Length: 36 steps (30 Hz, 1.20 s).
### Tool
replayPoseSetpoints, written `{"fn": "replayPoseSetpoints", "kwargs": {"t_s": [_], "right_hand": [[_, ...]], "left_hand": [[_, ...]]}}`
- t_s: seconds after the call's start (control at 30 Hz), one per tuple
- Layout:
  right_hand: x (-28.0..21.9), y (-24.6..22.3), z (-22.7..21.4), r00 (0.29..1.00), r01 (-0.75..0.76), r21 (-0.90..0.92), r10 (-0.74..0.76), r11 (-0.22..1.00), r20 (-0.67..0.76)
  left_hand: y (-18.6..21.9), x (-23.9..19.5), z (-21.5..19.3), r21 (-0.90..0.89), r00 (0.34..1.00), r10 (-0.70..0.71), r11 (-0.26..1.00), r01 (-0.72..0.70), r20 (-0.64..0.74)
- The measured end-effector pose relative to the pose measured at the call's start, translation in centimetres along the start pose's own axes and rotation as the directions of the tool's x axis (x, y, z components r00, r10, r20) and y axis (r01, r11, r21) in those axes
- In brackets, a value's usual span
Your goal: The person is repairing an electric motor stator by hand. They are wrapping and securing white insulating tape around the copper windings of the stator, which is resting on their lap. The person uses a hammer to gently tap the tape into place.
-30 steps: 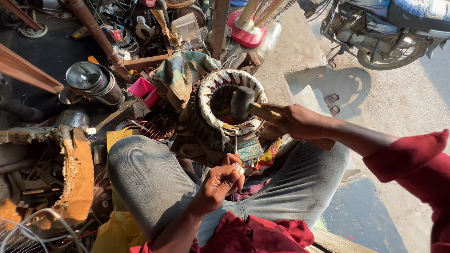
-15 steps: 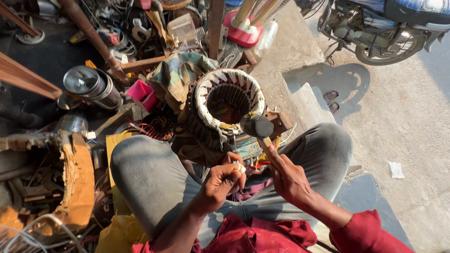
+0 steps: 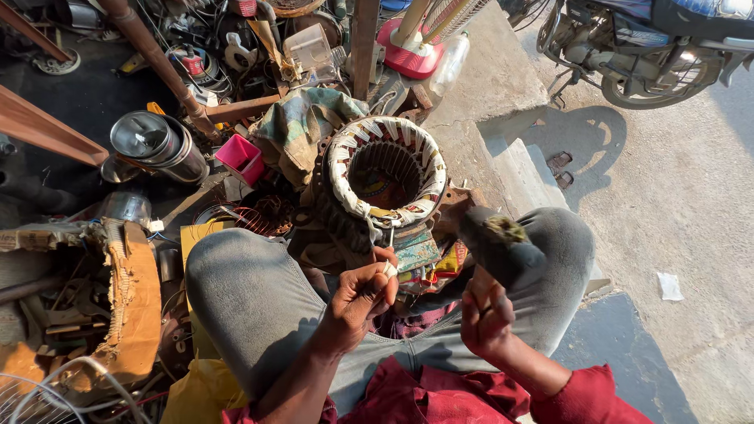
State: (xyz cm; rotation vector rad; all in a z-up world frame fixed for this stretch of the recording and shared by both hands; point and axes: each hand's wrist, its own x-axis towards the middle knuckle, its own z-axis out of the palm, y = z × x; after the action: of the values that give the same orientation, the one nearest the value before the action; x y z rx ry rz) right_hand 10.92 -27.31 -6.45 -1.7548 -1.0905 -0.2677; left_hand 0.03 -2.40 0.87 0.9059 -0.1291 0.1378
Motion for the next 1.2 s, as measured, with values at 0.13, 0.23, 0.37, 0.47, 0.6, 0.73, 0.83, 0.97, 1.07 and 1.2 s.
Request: {"fn": "replayPoseSetpoints", "kwargs": {"t_s": [0.13,0.23,0.37,0.47,0.6,0.73,0.83,0.97,1.07,1.2], "right_hand": [[0.5,-0.6,0.8,0.915,-0.356,-0.091,0.367,0.93,0.168],[0.5,-0.6,1.6,0.982,-0.186,-0.101,0.18,0.977,-0.063],[-0.4,-1.0,1.7,0.959,-0.099,0.124,0.128,0.987,-0.251],[0.8,-2.2,-0.9,0.998,-0.067,-0.076,0.067,0.995,-0.003],[5.2,-2.0,-9.0,0.893,-0.134,-0.544,0.339,0.828,0.296],[6.9,-0.8,-14.4,0.726,0.178,-0.625,0.328,0.76,0.605],[4.3,-0.5,-14.4,0.242,0.424,-0.557,0.503,0.715,0.83],[1.8,-1.0,-13.4,0.184,0.564,-0.365,0.318,0.741,0.93],[2.5,-2.7,-13.2,0.069,0.523,-0.343,0.362,0.78,0.93],[8.0,-5.5,-10.7,-0.097,0.387,-0.303,0.366,0.871,0.926]], "left_hand": [[0.5,0.3,0.8,0.071,0.997,-0.076,0.995,0.075,0.016],[1.2,0.2,0.6,0.159,0.997,-0.068,0.985,0.061,0.039],[0.9,-0.4,0.5,0.17,0.997,-0.066,0.984,0.059,0.041],[1.0,-0.8,0.8,0.316,0.99,0.047,0.945,-0.087,0.133],[2.0,-0.9,1.0,0.307,0.998,-0.033,0.952,0.018,0.046],[4.2,-1.5,1.8,0.529,0.999,0.042,0.848,-0.03,-0.011],[5.6,-2.5,2.6,0.675,0.991,0.007,0.733,0.085,-0.133],[7.1,-3.2,2.5,0.709,0.971,-0.088,0.669,0.223,-0.222],[7.2,-3.9,1.8,0.738,0.992,-0.059,0.663,0.125,-0.115],[7.8,-3.7,1.4,0.602,0.916,-0.266,0.692,0.398,-0.301]]}}
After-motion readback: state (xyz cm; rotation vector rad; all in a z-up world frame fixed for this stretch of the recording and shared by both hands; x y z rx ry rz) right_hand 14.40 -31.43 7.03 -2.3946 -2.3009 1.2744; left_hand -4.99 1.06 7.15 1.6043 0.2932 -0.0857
